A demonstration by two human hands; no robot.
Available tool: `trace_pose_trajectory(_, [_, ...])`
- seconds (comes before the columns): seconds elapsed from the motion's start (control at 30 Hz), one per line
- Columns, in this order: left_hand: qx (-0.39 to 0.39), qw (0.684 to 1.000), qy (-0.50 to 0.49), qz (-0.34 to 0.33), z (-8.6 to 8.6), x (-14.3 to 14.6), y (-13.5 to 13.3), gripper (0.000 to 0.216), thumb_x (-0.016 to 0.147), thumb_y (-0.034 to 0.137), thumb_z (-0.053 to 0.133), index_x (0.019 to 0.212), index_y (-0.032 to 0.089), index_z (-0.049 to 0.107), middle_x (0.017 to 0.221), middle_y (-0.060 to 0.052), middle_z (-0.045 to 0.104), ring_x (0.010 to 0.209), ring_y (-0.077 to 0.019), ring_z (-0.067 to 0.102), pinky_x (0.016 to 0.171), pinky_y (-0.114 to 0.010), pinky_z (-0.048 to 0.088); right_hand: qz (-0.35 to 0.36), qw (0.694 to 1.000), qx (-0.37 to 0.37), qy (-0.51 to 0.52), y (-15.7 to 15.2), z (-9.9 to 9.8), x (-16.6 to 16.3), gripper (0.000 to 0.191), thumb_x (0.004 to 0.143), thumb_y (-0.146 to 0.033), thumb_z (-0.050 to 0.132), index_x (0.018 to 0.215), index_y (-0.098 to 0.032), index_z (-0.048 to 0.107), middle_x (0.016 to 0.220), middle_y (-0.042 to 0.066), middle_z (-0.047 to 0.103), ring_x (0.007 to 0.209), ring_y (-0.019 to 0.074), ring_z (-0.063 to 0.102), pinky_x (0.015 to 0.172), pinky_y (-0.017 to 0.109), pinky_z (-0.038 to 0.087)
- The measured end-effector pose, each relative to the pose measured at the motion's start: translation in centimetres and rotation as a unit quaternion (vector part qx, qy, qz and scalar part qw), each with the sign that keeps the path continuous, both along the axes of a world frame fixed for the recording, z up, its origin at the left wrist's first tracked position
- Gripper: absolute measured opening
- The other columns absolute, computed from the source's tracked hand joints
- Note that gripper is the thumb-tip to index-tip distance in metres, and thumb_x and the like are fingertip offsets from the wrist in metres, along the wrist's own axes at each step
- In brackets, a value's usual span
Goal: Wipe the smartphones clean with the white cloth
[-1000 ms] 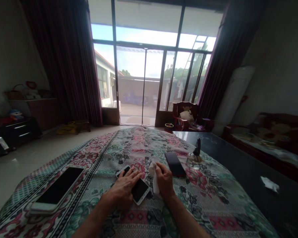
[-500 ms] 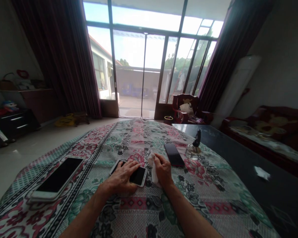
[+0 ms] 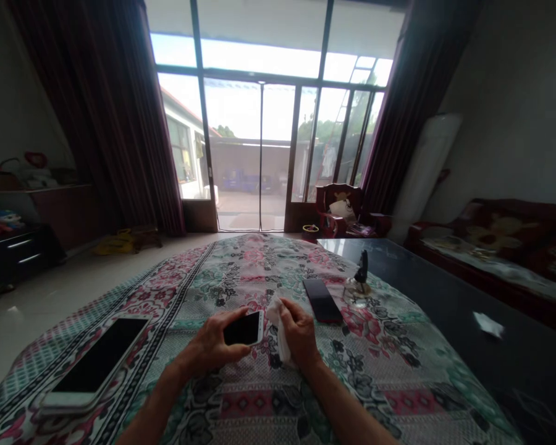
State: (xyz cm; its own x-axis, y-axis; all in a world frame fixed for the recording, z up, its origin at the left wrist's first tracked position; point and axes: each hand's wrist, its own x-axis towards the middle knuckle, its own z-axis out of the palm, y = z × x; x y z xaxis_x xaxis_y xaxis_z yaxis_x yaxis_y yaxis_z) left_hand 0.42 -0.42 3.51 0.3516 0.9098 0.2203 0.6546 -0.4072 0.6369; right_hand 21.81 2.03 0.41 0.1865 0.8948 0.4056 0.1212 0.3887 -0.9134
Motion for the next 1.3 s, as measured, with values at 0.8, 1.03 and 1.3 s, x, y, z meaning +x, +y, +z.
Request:
trace_pose_trajectory(0.8, [-0.050,0.993,-0.102,0.026,1.5,-1.4,0.2,0.069,0.073,0.036,0.068,0.137,0.021,0.048,0.126,-0.006,0.065,0.121,-0.0278,0.056,0.104,-0.041,0.043,0.116,0.980,0.154,-0.051,-4.5,3.3,-2.9,0.023,0.087,-0.023,0.054,0.098,-0.023,0.074,0.089,0.006,0.067,0.082,0.0170,0.063,0.073,0.026,0.050])
trace_pose_trajectory(1.03, [-0.069,0.996,-0.062,-0.018,1.9,0.2,-0.7,0.073,0.065,0.028,0.072,0.135,0.024,0.051,0.130,-0.003,0.062,0.120,-0.0257,0.056,0.105,-0.036,0.042,0.031,0.992,0.104,-0.070,-2.5,1.8,-1.8,0.022,0.086,-0.022,0.053,0.093,-0.021,0.074,0.087,0.005,0.068,0.083,0.0177,0.063,0.075,0.027,0.050])
trace_pose_trajectory(1.3, [-0.045,0.997,-0.067,0.021,1.5,-0.8,-0.1,0.073,0.068,0.031,0.069,0.137,0.019,0.048,0.128,-0.006,0.064,0.119,-0.0264,0.057,0.103,-0.036,0.043,0.058,0.980,0.170,-0.083,-3.8,2.0,-2.9,0.022,0.087,-0.020,0.053,0.096,-0.022,0.073,0.087,0.006,0.066,0.079,0.0165,0.063,0.070,0.026,0.051])
